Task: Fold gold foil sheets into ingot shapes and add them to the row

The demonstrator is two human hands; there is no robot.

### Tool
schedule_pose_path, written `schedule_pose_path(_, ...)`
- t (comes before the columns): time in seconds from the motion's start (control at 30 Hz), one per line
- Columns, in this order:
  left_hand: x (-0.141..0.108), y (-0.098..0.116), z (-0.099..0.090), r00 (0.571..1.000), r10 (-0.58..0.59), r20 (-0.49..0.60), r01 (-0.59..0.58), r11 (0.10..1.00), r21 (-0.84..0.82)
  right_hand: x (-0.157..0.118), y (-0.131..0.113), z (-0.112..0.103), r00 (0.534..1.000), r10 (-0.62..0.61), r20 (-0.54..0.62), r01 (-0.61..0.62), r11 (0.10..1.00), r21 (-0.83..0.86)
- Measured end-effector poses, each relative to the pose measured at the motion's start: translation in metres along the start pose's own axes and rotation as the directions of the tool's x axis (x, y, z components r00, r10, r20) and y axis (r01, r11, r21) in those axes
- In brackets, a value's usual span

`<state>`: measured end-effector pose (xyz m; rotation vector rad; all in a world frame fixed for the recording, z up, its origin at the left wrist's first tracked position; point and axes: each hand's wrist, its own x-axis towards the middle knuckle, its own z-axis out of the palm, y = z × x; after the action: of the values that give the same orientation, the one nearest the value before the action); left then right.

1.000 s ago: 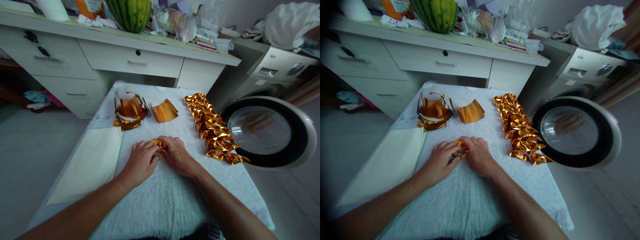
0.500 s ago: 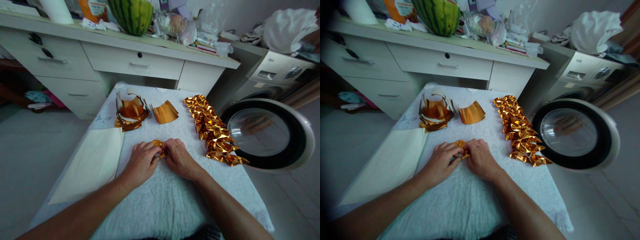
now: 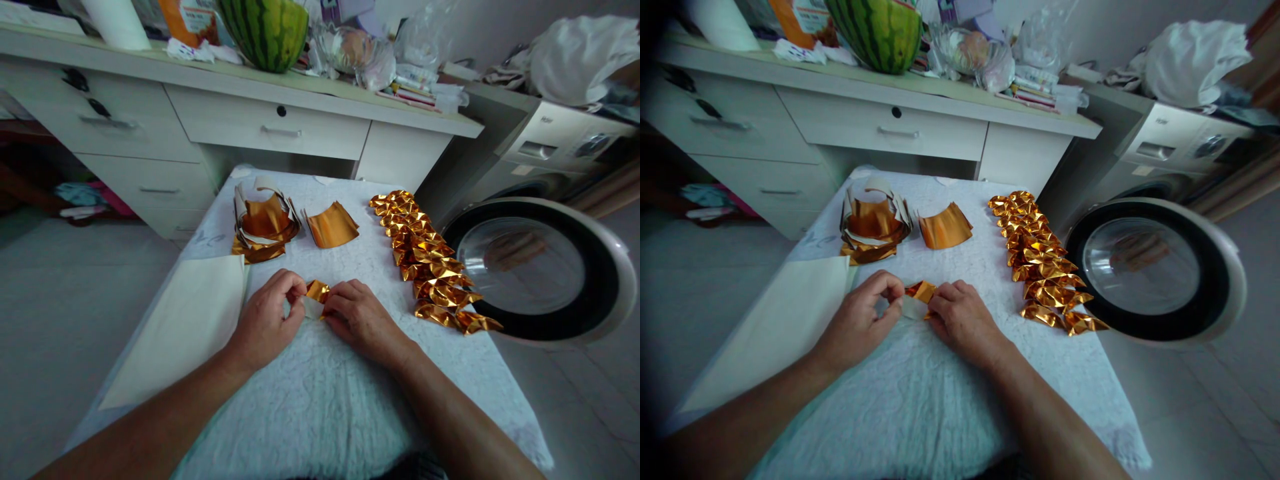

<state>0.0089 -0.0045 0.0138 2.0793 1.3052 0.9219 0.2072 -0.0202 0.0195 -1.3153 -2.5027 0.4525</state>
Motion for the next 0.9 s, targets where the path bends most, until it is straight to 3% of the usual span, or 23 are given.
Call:
schedule_pose_path(0.1,0.003,-0.005,-0.006,0.998,0.023,-0.065,-0.019,0.998,0.064,0.0,-0.003,0.001,1.0,-0.004,0.001,0.004,0.997,-0.073)
schedule_pose_path(0.3,0.007,-0.02,-0.004,0.999,0.001,0.042,-0.012,0.969,0.246,0.0,-0.006,0.005,1.0,-0.026,0.002,0.026,0.974,-0.227)
schedule_pose_path(0.9,0.007,-0.022,0.002,0.981,0.079,0.175,-0.115,0.972,0.206,-0.002,-0.003,0.011,0.989,-0.145,-0.017,0.133,0.944,-0.303)
